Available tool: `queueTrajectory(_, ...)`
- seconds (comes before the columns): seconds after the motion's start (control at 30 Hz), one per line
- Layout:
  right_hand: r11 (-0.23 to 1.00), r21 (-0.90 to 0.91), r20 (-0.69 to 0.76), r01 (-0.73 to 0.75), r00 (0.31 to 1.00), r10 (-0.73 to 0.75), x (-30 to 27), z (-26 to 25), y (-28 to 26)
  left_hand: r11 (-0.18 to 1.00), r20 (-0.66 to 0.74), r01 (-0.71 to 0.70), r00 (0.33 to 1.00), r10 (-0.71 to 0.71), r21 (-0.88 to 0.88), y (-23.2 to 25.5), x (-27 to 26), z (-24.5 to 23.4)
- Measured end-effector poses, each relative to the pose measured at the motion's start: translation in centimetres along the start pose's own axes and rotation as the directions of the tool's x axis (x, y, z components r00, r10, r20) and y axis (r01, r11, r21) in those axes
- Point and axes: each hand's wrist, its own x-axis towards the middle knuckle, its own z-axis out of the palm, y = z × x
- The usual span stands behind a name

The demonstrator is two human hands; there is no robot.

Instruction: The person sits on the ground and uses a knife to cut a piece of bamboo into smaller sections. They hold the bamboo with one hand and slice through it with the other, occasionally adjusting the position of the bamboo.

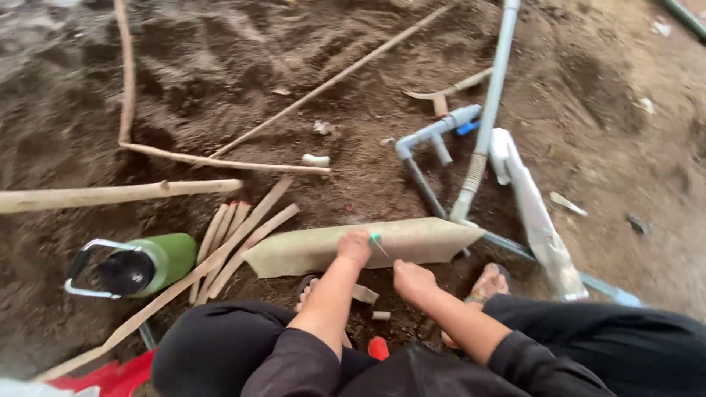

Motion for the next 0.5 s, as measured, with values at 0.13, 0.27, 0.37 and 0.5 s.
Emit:
queueTrajectory(0.13,1.000,0.018,-0.068,0.015,0.998,-0.014,3.1,0.7,-0.7,0.999,-0.072,-0.040,0.997,0.041,0.014,-1.3,1.6,2.2)
queueTrajectory(0.27,0.999,0.030,-0.104,0.016,0.995,-0.013,4.7,2.2,-0.2,1.000,-0.044,-0.002,0.999,0.002,0.003,-2.2,2.5,3.4)
queueTrajectory(0.37,0.989,-0.141,-0.283,0.043,0.956,-0.082,0.7,3.0,1.0,0.999,-0.015,0.044,0.999,-0.043,0.017,-2.1,2.2,3.3)
queueTrajectory(0.5,0.905,-0.426,-0.547,-0.021,0.803,-0.238,1.9,6.0,2.8,0.998,-0.050,0.065,0.997,-0.065,0.001,-1.8,2.4,3.7)
